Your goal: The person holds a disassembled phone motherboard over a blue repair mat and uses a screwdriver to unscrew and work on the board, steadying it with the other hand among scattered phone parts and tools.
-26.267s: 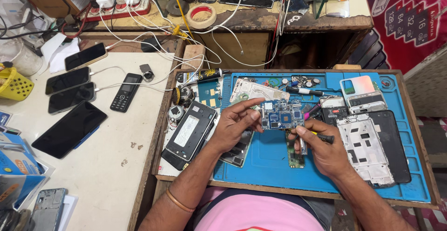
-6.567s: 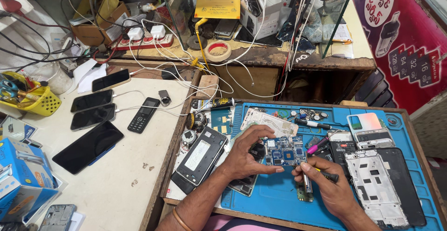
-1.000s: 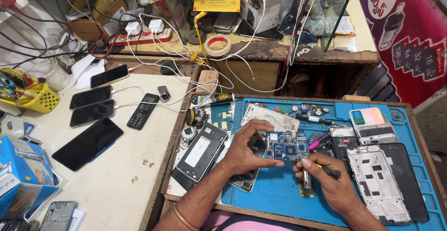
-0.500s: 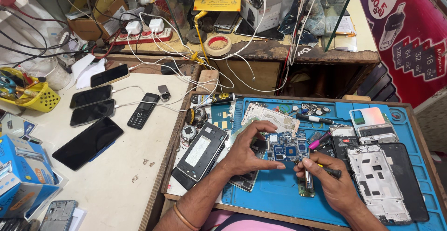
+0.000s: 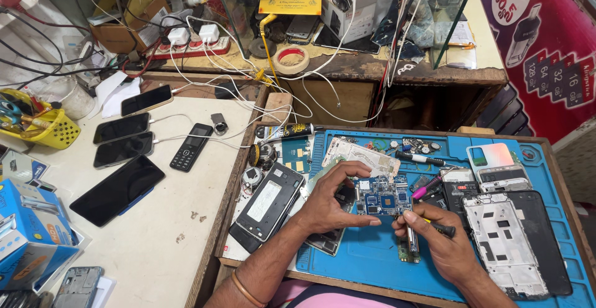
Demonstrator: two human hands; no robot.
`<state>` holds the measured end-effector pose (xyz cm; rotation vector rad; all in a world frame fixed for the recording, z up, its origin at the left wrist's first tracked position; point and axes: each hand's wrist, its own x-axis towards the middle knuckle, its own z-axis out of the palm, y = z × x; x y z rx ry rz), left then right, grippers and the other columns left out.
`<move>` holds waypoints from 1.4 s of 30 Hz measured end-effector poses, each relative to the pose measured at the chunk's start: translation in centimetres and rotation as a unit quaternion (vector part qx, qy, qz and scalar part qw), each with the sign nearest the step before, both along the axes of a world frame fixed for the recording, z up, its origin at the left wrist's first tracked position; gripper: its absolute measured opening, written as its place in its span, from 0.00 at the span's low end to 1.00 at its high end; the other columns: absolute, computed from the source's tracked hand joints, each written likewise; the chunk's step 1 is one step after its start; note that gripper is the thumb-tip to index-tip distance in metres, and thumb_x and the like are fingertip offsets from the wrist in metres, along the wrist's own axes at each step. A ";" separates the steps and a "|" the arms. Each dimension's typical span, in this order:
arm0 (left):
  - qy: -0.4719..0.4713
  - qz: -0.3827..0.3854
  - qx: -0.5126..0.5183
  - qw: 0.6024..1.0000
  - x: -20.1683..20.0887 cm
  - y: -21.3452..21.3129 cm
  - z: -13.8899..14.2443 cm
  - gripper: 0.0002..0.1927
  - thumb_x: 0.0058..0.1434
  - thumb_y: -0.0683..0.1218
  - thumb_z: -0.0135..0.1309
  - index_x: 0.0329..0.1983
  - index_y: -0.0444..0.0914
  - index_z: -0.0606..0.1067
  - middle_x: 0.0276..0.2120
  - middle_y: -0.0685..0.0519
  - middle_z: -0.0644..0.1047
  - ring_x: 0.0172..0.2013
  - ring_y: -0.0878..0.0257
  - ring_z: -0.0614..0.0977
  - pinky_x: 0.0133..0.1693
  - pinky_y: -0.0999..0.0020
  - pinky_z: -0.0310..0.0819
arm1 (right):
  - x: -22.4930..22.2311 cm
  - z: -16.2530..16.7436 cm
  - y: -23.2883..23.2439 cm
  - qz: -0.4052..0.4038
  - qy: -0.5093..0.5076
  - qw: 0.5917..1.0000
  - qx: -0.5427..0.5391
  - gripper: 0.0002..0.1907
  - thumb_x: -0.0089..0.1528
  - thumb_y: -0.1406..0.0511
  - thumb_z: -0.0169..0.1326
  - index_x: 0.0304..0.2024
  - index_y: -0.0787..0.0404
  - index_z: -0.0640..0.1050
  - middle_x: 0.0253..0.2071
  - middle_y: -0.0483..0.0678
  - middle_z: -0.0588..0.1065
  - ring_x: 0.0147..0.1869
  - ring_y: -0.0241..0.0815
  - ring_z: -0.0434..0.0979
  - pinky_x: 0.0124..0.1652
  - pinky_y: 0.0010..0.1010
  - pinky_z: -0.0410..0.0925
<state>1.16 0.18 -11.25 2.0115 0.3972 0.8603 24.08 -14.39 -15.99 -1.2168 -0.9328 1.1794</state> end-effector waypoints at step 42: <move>-0.007 0.057 0.042 0.997 0.2 0.2 -0.6 0.39 0.40 0.56 0.79 0.54 0.41 0.75 0.56 0.51 0.76 0.55 0.60 0.81 0.52 0.65 0.79 | -0.2 0.5 -0.1 -0.014 -0.006 1.000 -0.010 0.18 0.66 0.61 0.53 0.39 0.72 0.83 0.35 0.55 0.82 0.38 0.43 0.83 0.42 0.35 0.75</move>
